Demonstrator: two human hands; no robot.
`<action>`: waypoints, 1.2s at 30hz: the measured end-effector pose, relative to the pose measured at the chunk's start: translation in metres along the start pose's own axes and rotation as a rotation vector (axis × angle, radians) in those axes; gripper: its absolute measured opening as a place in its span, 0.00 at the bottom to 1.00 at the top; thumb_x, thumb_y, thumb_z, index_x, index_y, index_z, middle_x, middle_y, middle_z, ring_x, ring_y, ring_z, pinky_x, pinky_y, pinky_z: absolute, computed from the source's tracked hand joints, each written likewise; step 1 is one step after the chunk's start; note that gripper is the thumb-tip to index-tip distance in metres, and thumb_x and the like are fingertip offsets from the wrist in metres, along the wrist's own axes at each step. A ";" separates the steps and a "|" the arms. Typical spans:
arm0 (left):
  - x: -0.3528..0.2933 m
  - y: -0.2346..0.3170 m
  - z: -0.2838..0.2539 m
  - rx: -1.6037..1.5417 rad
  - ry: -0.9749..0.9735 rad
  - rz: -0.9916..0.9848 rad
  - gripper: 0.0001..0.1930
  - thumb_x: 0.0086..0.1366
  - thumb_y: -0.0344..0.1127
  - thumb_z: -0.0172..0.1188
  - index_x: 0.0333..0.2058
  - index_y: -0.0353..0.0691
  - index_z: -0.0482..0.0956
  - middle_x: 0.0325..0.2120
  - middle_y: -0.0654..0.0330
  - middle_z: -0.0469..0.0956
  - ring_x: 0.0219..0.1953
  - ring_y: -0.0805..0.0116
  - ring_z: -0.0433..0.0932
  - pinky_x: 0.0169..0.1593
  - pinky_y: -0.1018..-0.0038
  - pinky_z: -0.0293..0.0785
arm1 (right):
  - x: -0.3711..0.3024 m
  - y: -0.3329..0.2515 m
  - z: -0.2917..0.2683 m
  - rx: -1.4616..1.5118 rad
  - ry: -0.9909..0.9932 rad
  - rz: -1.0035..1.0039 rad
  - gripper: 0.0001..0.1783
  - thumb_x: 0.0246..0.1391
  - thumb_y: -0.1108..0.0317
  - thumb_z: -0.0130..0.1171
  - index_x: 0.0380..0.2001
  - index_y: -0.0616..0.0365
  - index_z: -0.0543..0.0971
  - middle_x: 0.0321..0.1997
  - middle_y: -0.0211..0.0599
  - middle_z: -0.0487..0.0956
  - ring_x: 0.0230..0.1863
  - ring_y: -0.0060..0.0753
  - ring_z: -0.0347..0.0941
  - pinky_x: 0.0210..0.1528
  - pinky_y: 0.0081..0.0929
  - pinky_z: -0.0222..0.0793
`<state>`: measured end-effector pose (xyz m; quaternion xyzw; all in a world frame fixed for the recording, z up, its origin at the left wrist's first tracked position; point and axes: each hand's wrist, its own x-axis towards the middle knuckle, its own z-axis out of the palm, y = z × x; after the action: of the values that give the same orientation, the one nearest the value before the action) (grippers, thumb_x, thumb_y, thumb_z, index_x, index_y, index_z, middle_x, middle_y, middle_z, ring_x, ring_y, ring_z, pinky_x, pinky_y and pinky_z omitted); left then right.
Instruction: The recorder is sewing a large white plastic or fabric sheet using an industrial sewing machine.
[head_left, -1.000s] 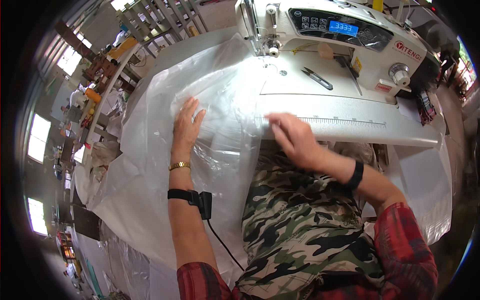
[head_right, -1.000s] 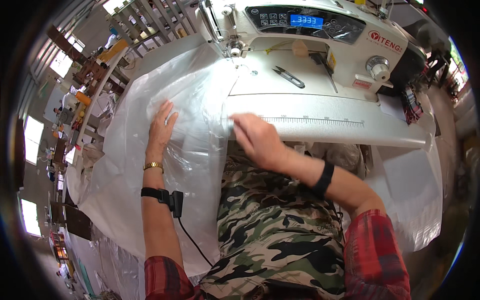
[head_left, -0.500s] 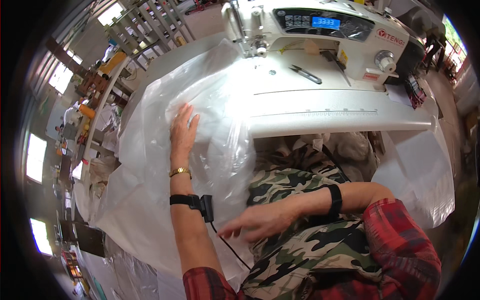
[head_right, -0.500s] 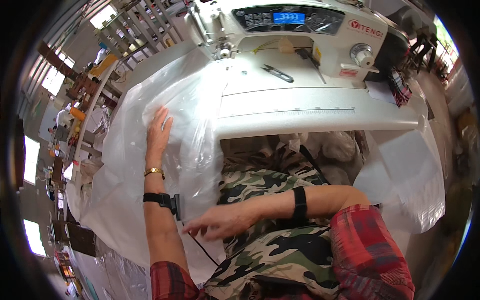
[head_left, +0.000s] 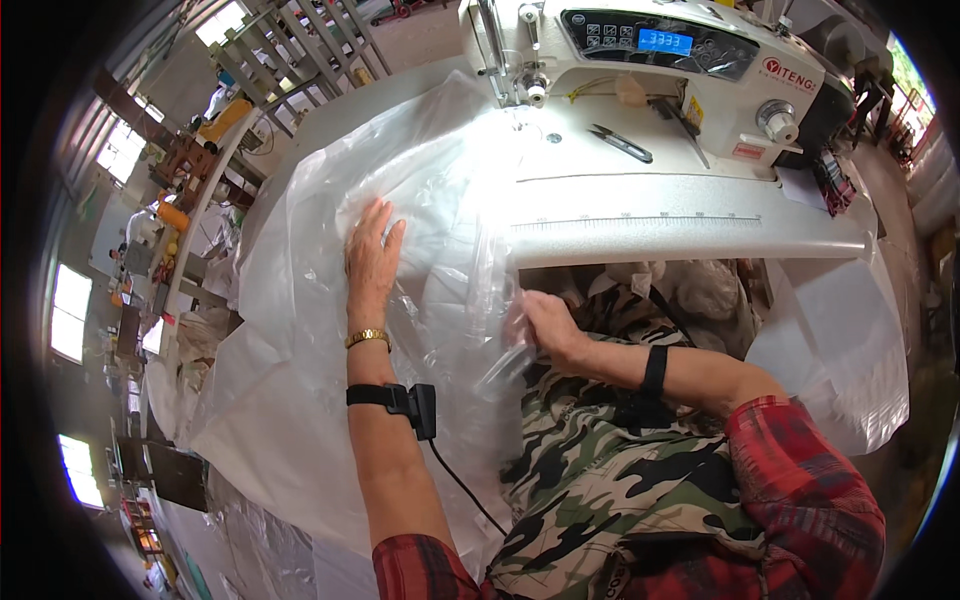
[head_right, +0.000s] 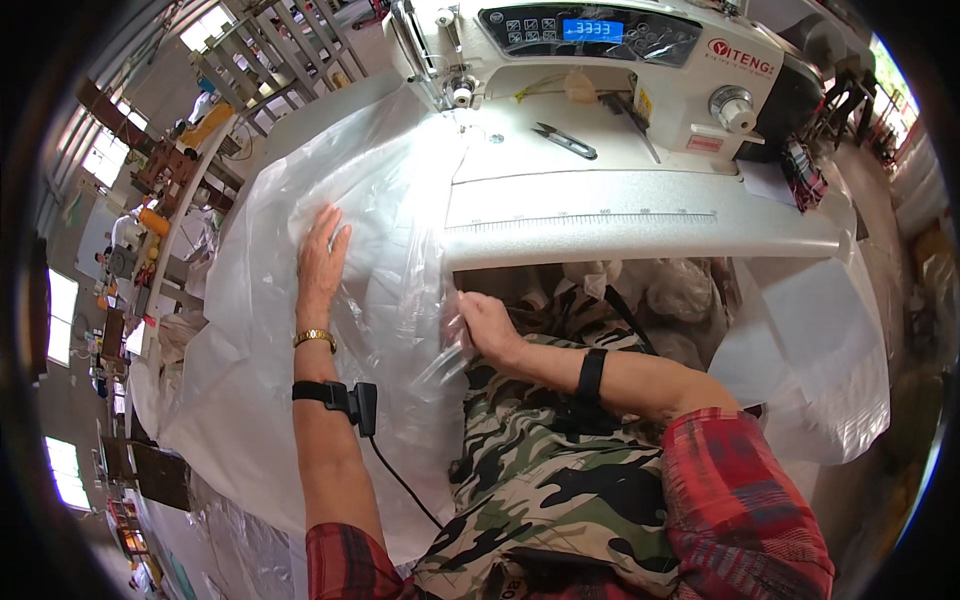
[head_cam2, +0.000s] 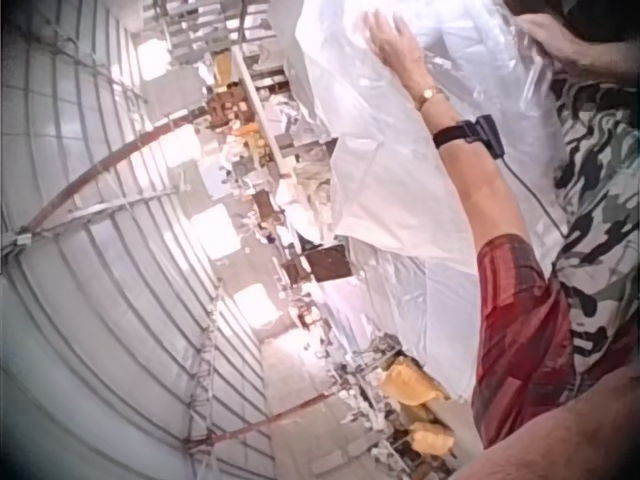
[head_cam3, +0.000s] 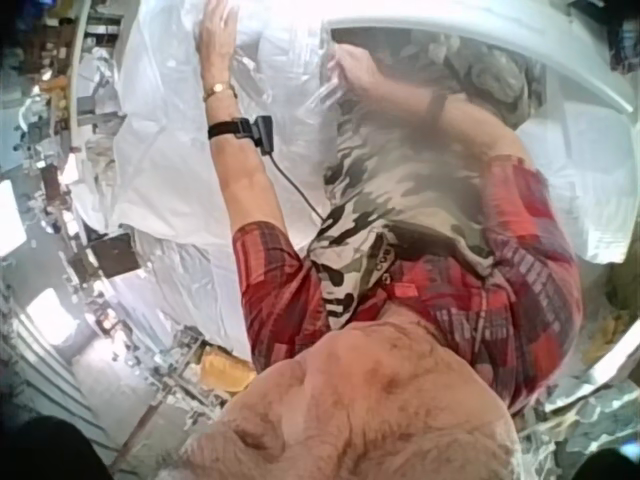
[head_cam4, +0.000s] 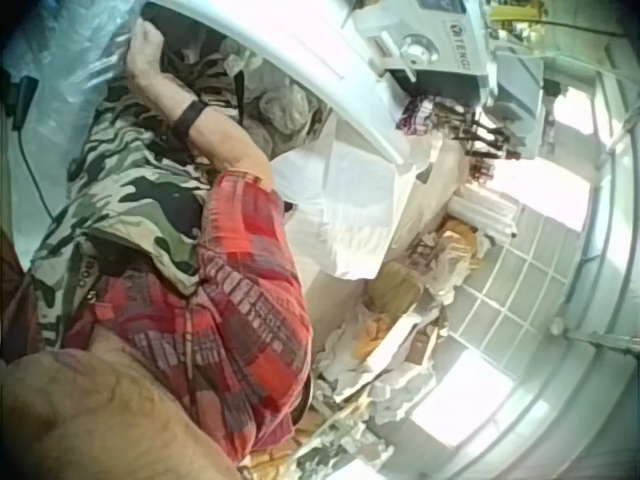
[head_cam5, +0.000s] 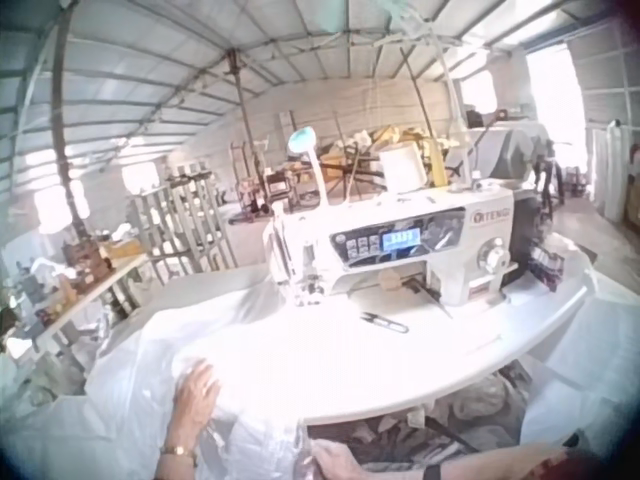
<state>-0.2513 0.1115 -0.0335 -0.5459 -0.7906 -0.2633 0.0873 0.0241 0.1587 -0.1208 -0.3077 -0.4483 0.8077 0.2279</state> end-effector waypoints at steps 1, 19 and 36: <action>-0.003 -0.003 -0.001 0.003 -0.004 -0.008 0.24 0.70 0.48 0.51 0.58 0.38 0.74 0.63 0.54 0.67 0.67 0.58 0.62 0.69 0.59 0.53 | -0.011 -0.003 0.005 -0.123 -0.025 0.000 0.19 0.68 0.58 0.45 0.34 0.62 0.76 0.24 0.33 0.78 0.23 0.23 0.74 0.25 0.21 0.67; -0.001 0.006 -0.004 0.023 -0.020 -0.025 0.26 0.71 0.50 0.50 0.59 0.38 0.73 0.64 0.55 0.66 0.68 0.60 0.61 0.70 0.59 0.52 | -0.012 -0.005 0.038 -0.011 -0.056 -0.013 0.15 0.61 0.60 0.58 0.34 0.64 0.78 0.26 0.31 0.77 0.27 0.17 0.71 0.28 0.18 0.66; -0.002 0.007 -0.009 0.018 0.039 0.043 0.22 0.68 0.42 0.56 0.56 0.35 0.74 0.61 0.53 0.70 0.63 0.55 0.67 0.65 0.62 0.63 | -0.123 -0.076 -0.077 -0.307 -0.465 0.371 0.22 0.61 0.50 0.60 0.38 0.61 0.83 0.32 0.23 0.77 0.33 0.15 0.69 0.34 0.19 0.65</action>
<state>-0.2458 0.1069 -0.0246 -0.5565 -0.7793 -0.2649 0.1133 0.1722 0.1616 -0.0505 -0.2224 -0.5409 0.8072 -0.0806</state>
